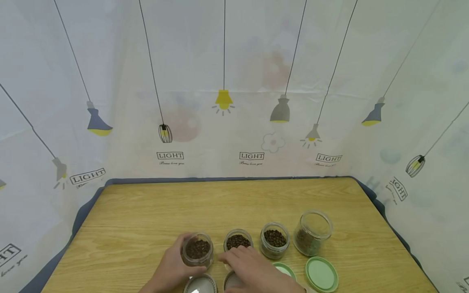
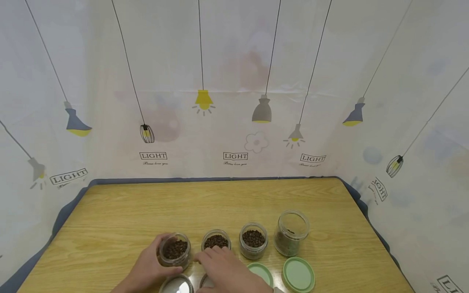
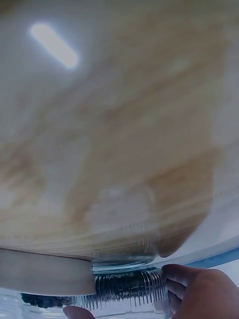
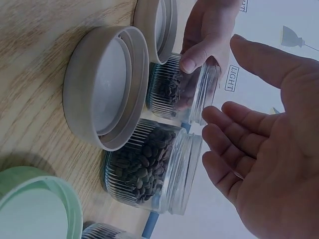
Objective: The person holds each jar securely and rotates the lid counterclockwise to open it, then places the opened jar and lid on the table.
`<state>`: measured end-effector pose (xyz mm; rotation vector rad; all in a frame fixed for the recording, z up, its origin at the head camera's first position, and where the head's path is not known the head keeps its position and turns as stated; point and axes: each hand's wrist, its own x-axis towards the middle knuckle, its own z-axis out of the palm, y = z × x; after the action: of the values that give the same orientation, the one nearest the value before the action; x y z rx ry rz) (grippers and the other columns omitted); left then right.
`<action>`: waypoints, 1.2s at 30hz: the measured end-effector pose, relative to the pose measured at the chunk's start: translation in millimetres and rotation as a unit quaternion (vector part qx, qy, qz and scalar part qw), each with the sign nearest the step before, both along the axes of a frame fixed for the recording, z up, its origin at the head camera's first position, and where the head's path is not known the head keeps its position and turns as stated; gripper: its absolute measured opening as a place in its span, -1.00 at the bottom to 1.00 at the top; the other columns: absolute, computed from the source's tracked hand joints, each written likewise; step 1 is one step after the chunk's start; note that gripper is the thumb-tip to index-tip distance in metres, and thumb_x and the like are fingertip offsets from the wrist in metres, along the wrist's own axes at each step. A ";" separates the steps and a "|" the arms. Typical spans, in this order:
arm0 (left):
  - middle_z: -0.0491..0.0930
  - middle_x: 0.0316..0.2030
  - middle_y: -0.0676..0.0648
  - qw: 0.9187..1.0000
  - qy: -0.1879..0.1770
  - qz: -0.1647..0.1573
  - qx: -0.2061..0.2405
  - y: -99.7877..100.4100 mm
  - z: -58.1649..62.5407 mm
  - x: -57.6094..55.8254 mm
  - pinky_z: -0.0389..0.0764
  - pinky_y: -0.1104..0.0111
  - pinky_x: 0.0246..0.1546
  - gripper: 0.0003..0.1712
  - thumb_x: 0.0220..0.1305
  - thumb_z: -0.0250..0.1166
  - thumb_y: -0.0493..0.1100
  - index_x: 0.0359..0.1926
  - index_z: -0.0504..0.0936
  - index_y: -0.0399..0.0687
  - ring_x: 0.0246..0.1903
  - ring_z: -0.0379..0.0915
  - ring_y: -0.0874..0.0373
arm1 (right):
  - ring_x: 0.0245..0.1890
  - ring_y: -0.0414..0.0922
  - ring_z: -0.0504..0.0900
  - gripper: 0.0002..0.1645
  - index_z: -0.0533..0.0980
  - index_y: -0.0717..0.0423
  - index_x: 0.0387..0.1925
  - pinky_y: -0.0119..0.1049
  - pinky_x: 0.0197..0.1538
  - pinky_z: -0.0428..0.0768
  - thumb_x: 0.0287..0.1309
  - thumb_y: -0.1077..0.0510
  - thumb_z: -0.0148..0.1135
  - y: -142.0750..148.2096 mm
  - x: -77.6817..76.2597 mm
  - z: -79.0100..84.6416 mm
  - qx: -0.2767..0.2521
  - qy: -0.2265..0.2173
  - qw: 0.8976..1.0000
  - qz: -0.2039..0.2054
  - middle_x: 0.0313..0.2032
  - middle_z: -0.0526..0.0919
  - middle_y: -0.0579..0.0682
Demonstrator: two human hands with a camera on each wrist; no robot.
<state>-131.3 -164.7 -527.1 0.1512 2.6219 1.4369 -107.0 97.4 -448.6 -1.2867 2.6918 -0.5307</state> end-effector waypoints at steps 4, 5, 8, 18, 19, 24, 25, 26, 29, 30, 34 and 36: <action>0.53 0.14 -0.03 1.000 0.002 0.001 -0.006 0.3 0.3 0.6 0.47 0.07 0.17 0.15 -0.34 0.65 0.18 0.31 0.28 0.05 0.14 0.48 0.04 | 0.01 -0.28 0.50 -0.25 0.35 -0.03 0.28 -0.28 0.00 0.53 0.15 -0.24 0.29 0.5 0.1 -0.4 -0.004 -0.002 1.000 0.001 0.04 0.58 -0.21; 0.53 0.14 -0.03 1.000 0.005 0.000 -0.006 0.3 0.3 0.8 0.47 0.04 0.18 0.16 -0.34 0.65 0.18 0.31 0.28 0.04 0.14 0.48 0.03 | 0.00 -0.28 0.50 -0.25 0.35 -0.03 0.28 -0.29 -0.01 0.53 0.15 -0.24 0.29 0.5 0.2 -0.5 -0.004 0.001 1.000 0.001 0.03 0.58 -0.21; 0.52 0.17 -0.05 1.000 0.009 0.000 -0.001 0.5 0.0 1.6 0.44 -0.02 0.22 0.19 -0.36 0.66 0.16 0.33 0.26 0.02 0.18 0.46 -0.02 | 0.01 -0.28 0.50 -0.26 0.34 -0.03 0.29 -0.28 0.00 0.53 0.16 -0.23 0.29 1.0 0.9 -1.2 -0.009 -0.003 1.000 0.004 0.03 0.58 -0.19; 0.45 0.25 -0.11 1.000 0.007 -0.002 0.005 0.5 -2.4 2.7 0.37 -0.08 0.26 0.28 -0.39 0.68 0.12 0.39 0.19 0.01 0.25 0.39 -0.10 | 0.02 -0.28 0.48 -0.25 0.34 -0.04 0.28 -0.24 0.06 0.52 0.15 -0.23 0.30 2.7 -2.5 1.0 -0.011 -0.028 1.000 -0.007 0.05 0.56 -0.18; 0.42 0.29 -0.13 1.000 0.006 -0.004 0.008 -0.1 -2.0 2.8 0.34 -0.10 0.28 0.31 -0.39 0.68 0.11 0.41 0.17 0.01 0.28 0.36 -0.11 | 0.03 -0.28 0.48 -0.26 0.34 -0.05 0.28 -0.23 0.07 0.52 0.16 -0.23 0.30 3.5 -3.3 1.9 -0.014 -0.031 0.999 -0.010 0.06 0.56 -0.17; 0.22 0.44 -0.15 1.000 -0.002 -0.022 0.012 -7.4 1.6 1.6 0.17 -0.18 0.36 0.36 -0.35 0.66 0.13 0.46 0.07 0.05 0.40 0.16 -0.19 | 0.09 -0.22 0.51 -0.30 0.34 -0.12 0.28 -0.16 0.10 0.54 0.19 -0.26 0.25 11.1 -6.3 10.9 -0.019 -0.021 0.999 -0.038 0.12 0.53 -0.17; 0.20 0.45 -0.15 1.000 -0.001 -0.025 0.009 -10.0 2.5 1.5 0.17 -0.19 0.35 0.36 -0.34 0.66 0.13 0.47 0.07 0.05 0.40 0.14 -0.22 | 0.11 -0.19 0.51 -0.29 0.34 -0.12 0.29 -0.13 0.13 0.53 0.19 -0.28 0.24 13.5 -6.7 13.5 -0.018 -0.016 0.999 -0.048 0.15 0.51 -0.17; 0.19 0.45 -0.17 1.000 0.002 -0.029 0.003 -12.9 3.6 1.3 0.20 -0.21 0.33 0.35 -0.33 0.65 0.14 0.47 0.08 0.04 0.40 0.14 -0.26 | 0.14 -0.17 0.51 -0.28 0.33 -0.13 0.29 -0.10 0.15 0.52 0.18 -0.29 0.24 16.1 -7.3 16.6 -0.016 -0.011 0.998 -0.059 0.17 0.50 -0.18; 0.17 0.45 -0.22 0.999 0.015 -0.039 -0.014 -23.3 7.8 0.3 0.27 -0.24 0.27 0.32 -0.30 0.63 0.15 0.47 0.10 -0.02 0.37 0.14 -0.34 | 0.20 -0.11 0.47 -0.24 0.34 -0.11 0.30 -0.01 0.23 0.46 0.14 -0.28 0.28 26.9 -10.1 27.3 -0.010 0.005 0.995 -0.095 0.21 0.48 -0.16; 0.17 0.44 -0.24 0.999 0.019 -0.040 -0.021 -27.5 9.6 -0.2 0.30 -0.26 0.24 0.31 -0.29 0.63 0.16 0.47 0.11 -0.03 0.35 0.15 -0.37 | 0.23 -0.08 0.45 -0.24 0.34 -0.11 0.30 0.02 0.26 0.42 0.13 -0.27 0.29 31.5 -11.6 31.3 -0.010 0.005 0.994 -0.109 0.23 0.47 -0.15; 0.14 0.45 -0.29 0.998 0.023 -0.037 -0.046 -46.2 19.9 -4.0 0.30 -0.28 0.23 0.26 -0.21 0.59 0.20 0.46 0.11 -0.01 0.37 0.11 -0.39 | 0.29 -0.01 0.40 -0.22 0.34 -0.08 0.30 0.11 0.33 0.31 0.10 -0.22 0.35 54.7 -20.0 44.0 -0.014 0.032 0.987 -0.156 0.25 0.46 -0.08; 0.13 0.45 -0.31 0.998 0.024 -0.033 -0.055 -55.7 25.0 -6.5 0.29 -0.29 0.22 0.22 -0.15 0.55 0.22 0.46 0.12 -0.01 0.38 0.08 -0.40 | 0.30 0.03 0.39 -0.21 0.34 -0.04 0.31 0.15 0.33 0.28 0.11 -0.19 0.35 69.5 -25.5 48.3 -0.018 0.053 0.984 -0.172 0.26 0.46 -0.02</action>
<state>-137.8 -220.4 -502.1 0.2594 2.6987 1.2800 -132.5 166.9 -400.3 -0.8798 3.0263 -0.5598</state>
